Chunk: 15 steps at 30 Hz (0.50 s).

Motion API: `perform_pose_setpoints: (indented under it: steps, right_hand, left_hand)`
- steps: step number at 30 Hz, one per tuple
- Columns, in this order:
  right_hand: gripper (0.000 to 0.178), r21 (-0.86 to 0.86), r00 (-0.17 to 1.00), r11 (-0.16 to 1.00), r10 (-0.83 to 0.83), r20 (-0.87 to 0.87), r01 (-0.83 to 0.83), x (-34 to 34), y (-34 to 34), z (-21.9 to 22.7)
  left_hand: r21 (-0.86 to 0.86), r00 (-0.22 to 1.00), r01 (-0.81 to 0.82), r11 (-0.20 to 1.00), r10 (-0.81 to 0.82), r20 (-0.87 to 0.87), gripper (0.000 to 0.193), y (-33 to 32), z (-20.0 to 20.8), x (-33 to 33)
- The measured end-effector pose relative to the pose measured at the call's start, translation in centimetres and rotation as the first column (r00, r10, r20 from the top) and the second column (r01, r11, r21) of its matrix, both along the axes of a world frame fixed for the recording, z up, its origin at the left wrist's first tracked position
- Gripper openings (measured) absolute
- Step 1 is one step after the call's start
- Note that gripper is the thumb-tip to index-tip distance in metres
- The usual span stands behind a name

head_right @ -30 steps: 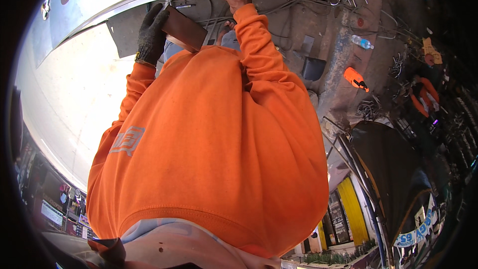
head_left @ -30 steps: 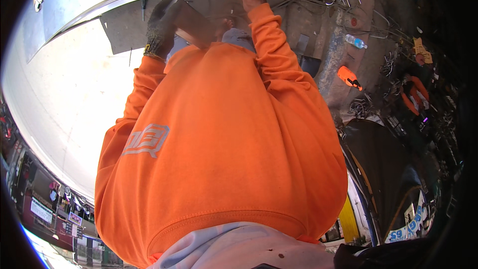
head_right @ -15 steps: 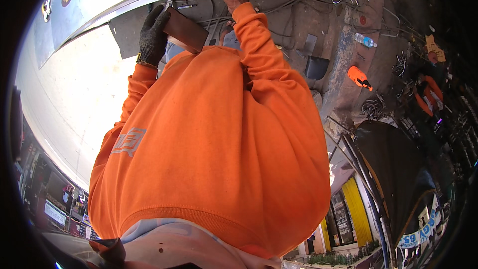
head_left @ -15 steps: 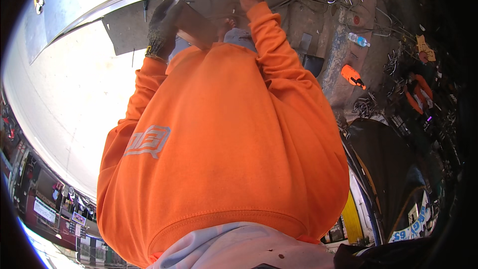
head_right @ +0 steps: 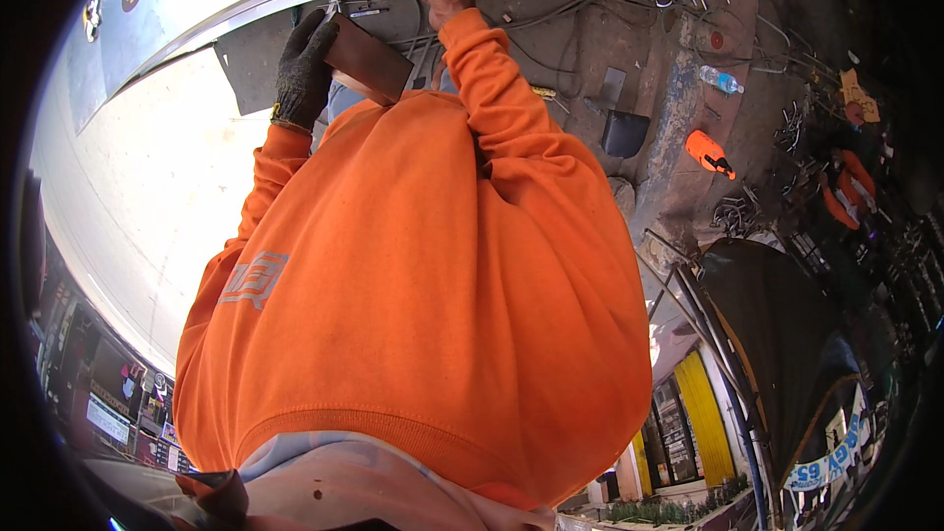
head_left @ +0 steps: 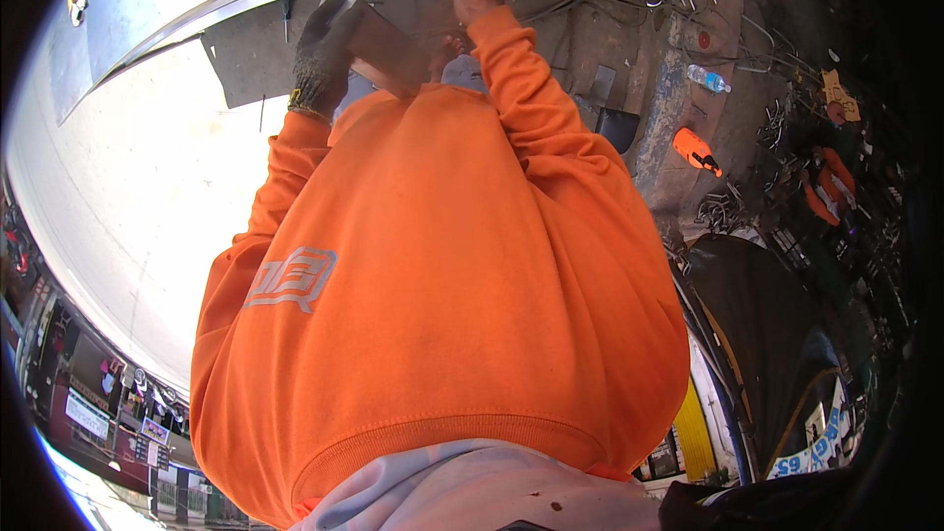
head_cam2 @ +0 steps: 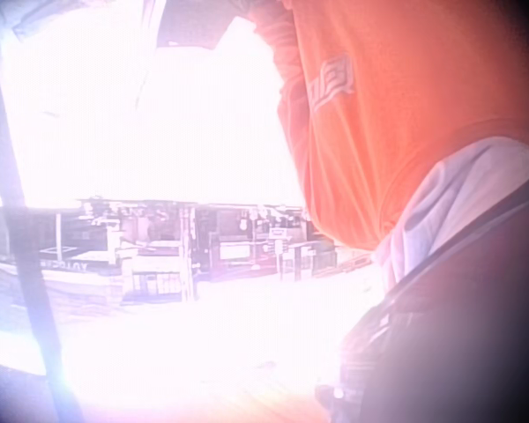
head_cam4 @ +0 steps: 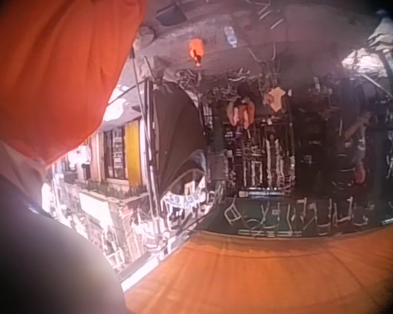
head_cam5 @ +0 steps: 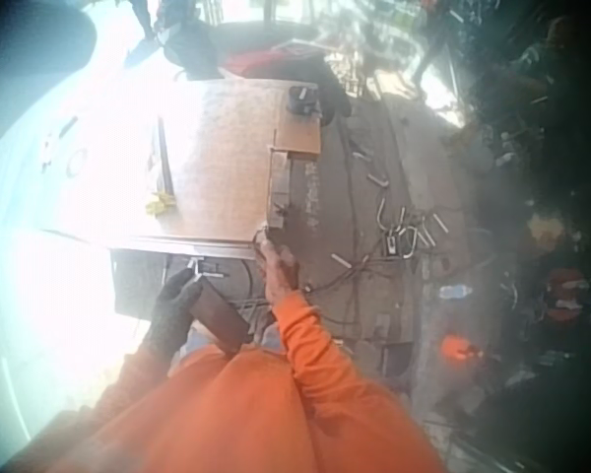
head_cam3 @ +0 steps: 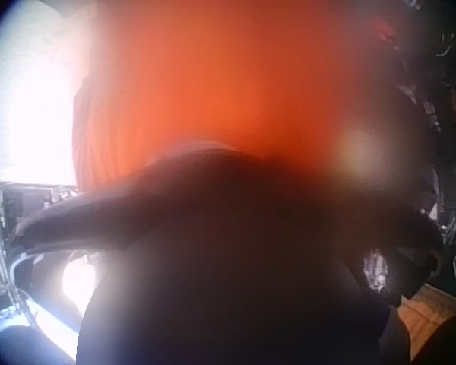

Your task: The person uses an angle grinder to smooth a metal frame, then picks up a welding torch to weld joints on the frame. They reposition the frame and continue welding different sections, occasionally adjusting their grip and stance.

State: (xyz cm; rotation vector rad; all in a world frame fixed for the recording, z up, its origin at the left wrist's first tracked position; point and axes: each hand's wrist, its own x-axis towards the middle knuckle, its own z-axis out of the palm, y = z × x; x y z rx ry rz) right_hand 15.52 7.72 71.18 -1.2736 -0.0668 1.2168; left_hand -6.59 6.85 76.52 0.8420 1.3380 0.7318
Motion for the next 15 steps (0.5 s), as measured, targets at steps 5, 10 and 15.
perform_pose_setpoints:
  steps: [5,10,15]
  right_hand:
    - [0.052,-0.088,0.992,0.988,0.124,-0.028,-0.126,0.2,-0.5,-0.1]
    - [0.047,0.020,0.996,0.996,0.082,-0.024,-0.081,-0.2,-0.3,-0.1]
    - [0.034,0.147,1.000,0.989,-0.016,0.018,0.013,-0.9,-0.2,0.0]
  left_hand:
    - [-0.031,0.999,0.005,1.000,-0.006,-0.044,0.058,0.1,0.6,0.2]
    - [0.020,0.987,0.088,0.996,-0.084,-0.134,0.058,-0.1,1.4,-0.1]
    - [0.033,0.979,0.155,0.987,-0.149,-0.143,0.058,0.0,1.4,-0.9]
